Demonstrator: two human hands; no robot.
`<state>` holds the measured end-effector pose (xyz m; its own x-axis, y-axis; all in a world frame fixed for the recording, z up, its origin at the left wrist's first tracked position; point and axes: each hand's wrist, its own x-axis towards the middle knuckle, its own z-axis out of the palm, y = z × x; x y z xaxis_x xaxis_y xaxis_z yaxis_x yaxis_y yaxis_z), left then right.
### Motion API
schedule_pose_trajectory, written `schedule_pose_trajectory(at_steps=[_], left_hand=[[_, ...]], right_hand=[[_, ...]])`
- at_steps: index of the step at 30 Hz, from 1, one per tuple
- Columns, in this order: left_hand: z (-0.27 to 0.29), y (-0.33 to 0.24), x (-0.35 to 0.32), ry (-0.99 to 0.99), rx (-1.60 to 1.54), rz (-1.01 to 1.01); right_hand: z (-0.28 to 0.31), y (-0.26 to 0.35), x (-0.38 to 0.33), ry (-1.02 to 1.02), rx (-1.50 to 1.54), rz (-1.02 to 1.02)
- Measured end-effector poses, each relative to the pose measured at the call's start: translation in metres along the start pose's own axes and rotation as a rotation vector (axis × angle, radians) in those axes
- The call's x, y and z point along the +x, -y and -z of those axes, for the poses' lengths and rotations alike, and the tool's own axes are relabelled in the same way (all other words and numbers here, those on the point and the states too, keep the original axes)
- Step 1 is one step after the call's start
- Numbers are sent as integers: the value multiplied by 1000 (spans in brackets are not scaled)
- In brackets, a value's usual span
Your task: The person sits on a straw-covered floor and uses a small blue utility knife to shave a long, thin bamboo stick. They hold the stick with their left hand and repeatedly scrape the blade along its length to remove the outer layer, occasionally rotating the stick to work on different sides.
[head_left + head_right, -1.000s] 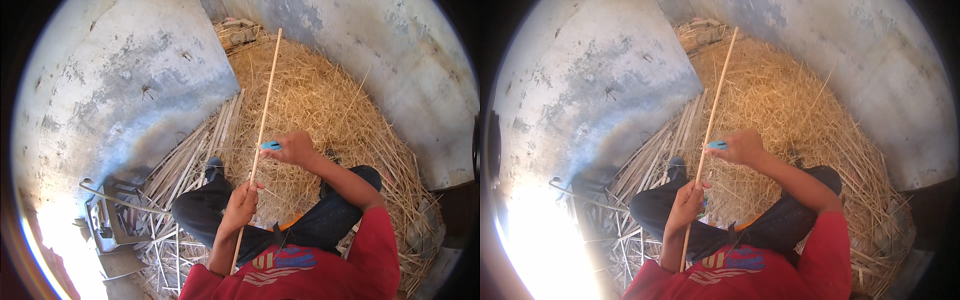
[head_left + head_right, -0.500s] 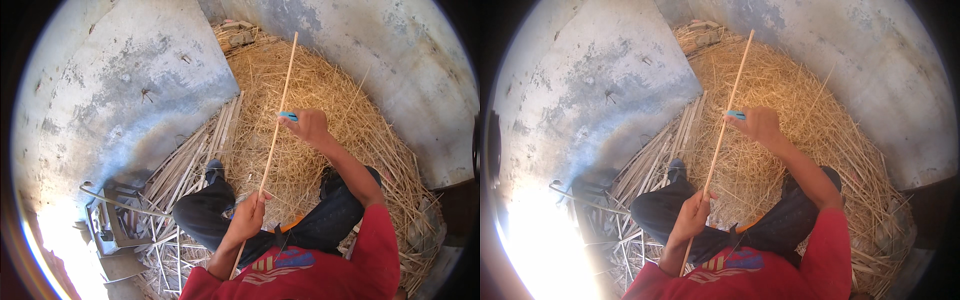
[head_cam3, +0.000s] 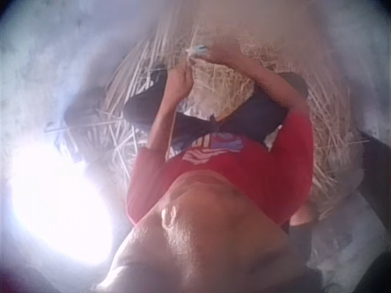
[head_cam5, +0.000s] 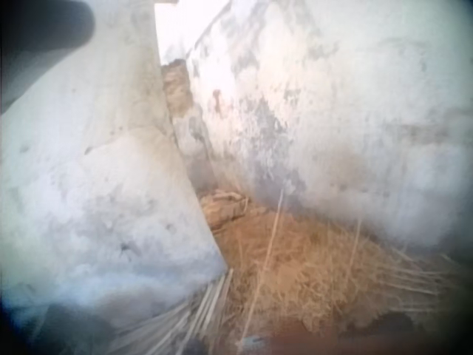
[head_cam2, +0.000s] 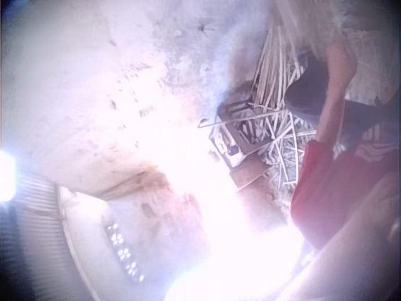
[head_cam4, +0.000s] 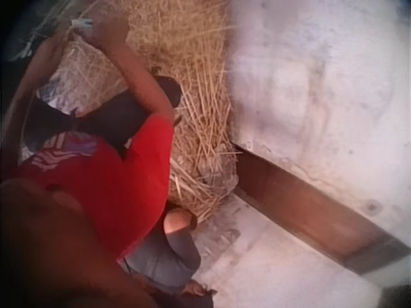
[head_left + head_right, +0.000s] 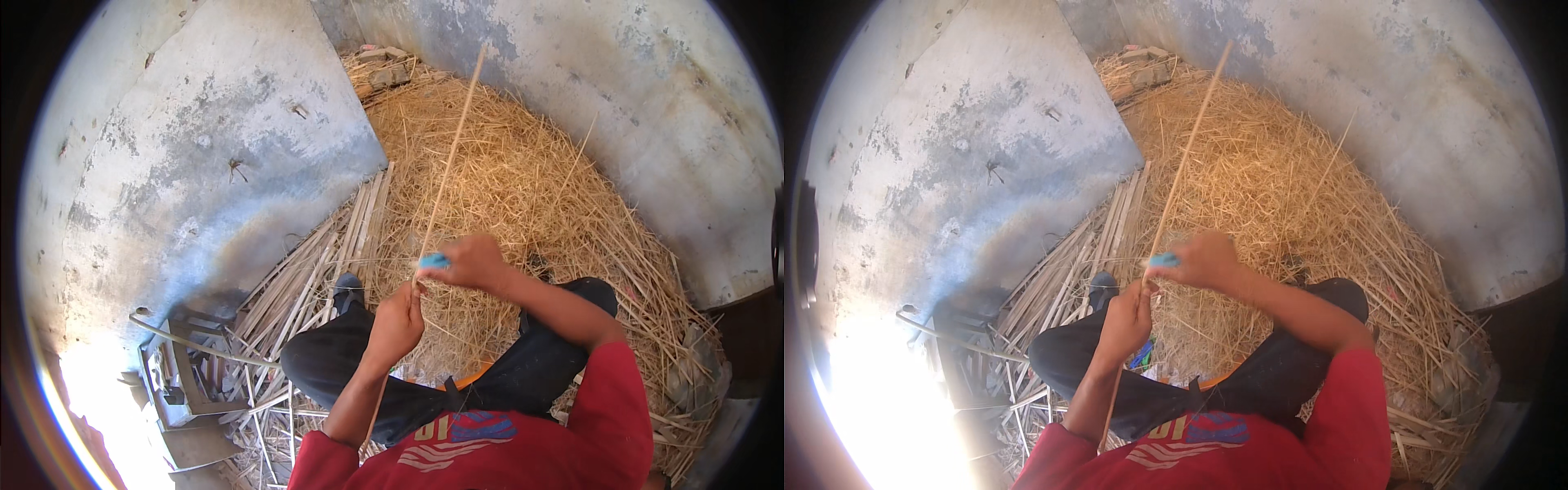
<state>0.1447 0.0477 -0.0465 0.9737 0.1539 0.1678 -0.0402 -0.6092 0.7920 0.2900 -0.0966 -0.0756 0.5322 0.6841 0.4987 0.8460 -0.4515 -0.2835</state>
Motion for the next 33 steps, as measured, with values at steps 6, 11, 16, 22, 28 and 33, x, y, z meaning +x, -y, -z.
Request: schedule_pose_trajectory(at_steps=[6,11,16,22,28,33], left_hand=[[2,-12,-17,144,24,168],[-1,5,-34,39,49,110],[6,-10,-68,131,21,222],[16,-14,-75,71,14,285],[9,-36,-110,105,-83,-49],[18,-48,-86,49,-188,323]], right_hand=[[-1,-56,11,129,-94,-345],[-20,-8,-18,144,-43,-30],[-14,-69,8,147,-107,-361],[-13,6,-12,35,101,45],[-2,-67,16,195,-233,-299],[-24,-66,-8,-37,84,-209]])
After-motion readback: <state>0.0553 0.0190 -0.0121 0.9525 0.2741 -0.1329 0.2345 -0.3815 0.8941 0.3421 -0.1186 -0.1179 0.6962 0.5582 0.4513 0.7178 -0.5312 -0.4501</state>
